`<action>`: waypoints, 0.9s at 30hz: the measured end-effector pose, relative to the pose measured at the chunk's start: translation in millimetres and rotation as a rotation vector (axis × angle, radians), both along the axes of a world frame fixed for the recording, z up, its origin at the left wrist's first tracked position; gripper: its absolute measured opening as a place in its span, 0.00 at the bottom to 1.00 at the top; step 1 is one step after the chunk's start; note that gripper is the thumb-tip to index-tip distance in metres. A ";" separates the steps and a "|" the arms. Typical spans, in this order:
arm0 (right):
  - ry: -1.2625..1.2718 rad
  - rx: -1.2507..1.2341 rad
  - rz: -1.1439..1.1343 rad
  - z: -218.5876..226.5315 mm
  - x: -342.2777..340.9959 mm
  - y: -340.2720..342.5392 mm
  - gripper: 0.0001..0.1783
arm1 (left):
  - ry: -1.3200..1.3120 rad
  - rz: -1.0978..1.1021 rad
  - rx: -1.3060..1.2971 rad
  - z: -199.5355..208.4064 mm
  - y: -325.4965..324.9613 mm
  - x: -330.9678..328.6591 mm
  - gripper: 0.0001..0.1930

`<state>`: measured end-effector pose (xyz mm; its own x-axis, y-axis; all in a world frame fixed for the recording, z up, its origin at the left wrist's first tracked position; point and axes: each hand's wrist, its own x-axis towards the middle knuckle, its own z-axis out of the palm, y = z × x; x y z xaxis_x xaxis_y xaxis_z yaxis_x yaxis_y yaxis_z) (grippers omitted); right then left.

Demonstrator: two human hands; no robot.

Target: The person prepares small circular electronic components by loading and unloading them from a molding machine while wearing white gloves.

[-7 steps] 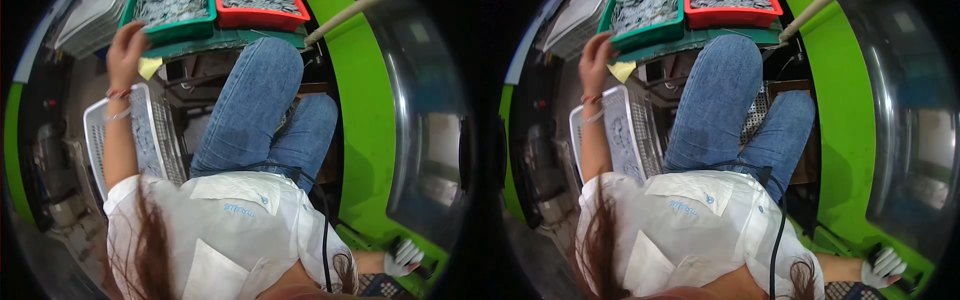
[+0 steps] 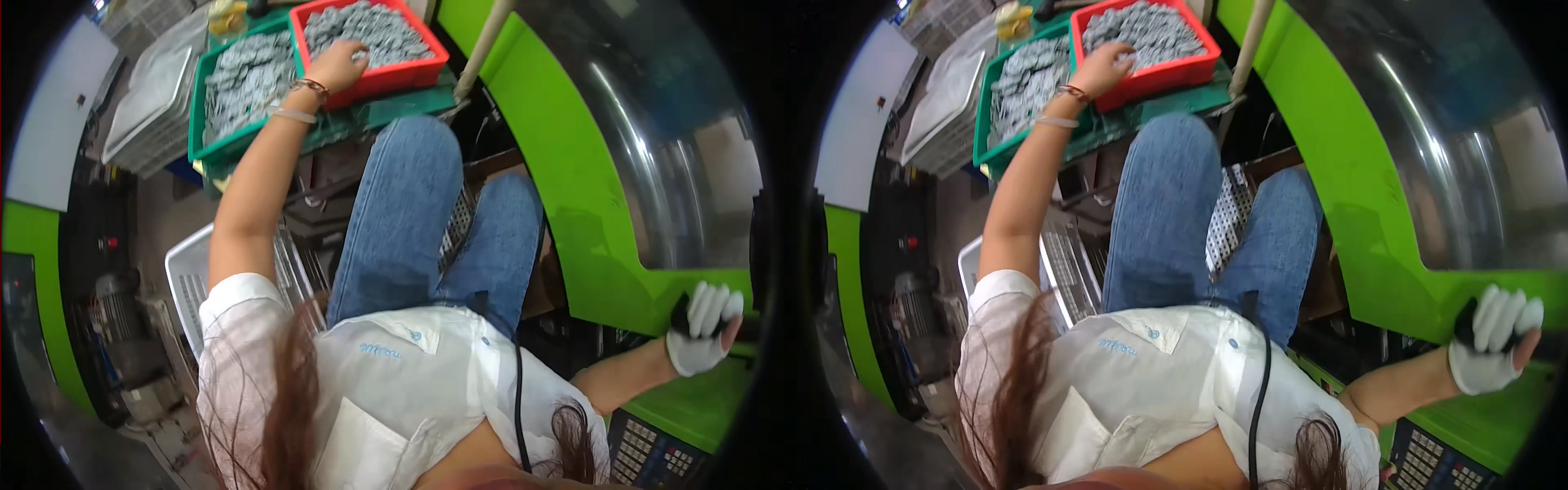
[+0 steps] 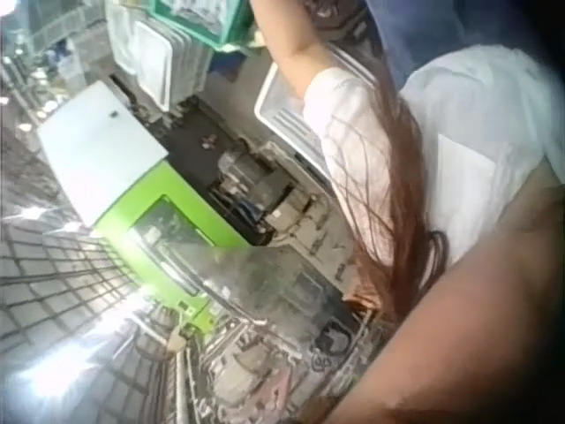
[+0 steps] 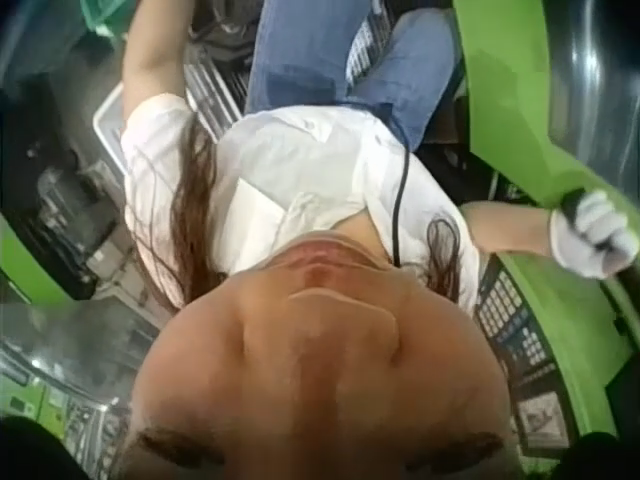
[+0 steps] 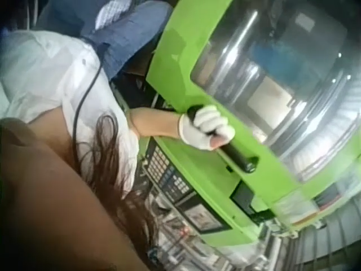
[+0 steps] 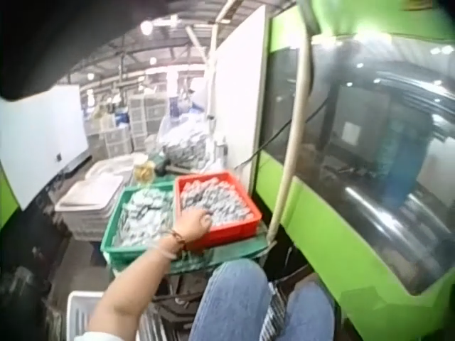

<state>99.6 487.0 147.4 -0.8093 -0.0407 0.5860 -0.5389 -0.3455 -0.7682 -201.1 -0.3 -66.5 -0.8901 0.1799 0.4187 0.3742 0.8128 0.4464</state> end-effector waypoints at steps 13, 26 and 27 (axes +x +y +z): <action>0.085 0.090 -0.155 -17.5 -188.6 -92.0 0.06 | -0.324 0.297 -0.255 -45.5 45.6 -106.8 0.39; 0.675 0.748 -0.802 -34.0 -258.8 -113.7 0.08 | -0.134 -0.142 -0.125 -51.9 29.6 -111.8 0.20; 0.309 0.242 -0.569 -39.0 -248.8 -136.6 0.06 | -0.136 -0.140 -0.085 -53.6 25.9 -108.1 0.20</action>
<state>-149.2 350.4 108.4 -0.5408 0.1826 0.8211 -0.7921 0.2178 -0.5702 -309.2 25.6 -120.1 -0.9011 0.3355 0.2747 0.4274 0.7940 0.4323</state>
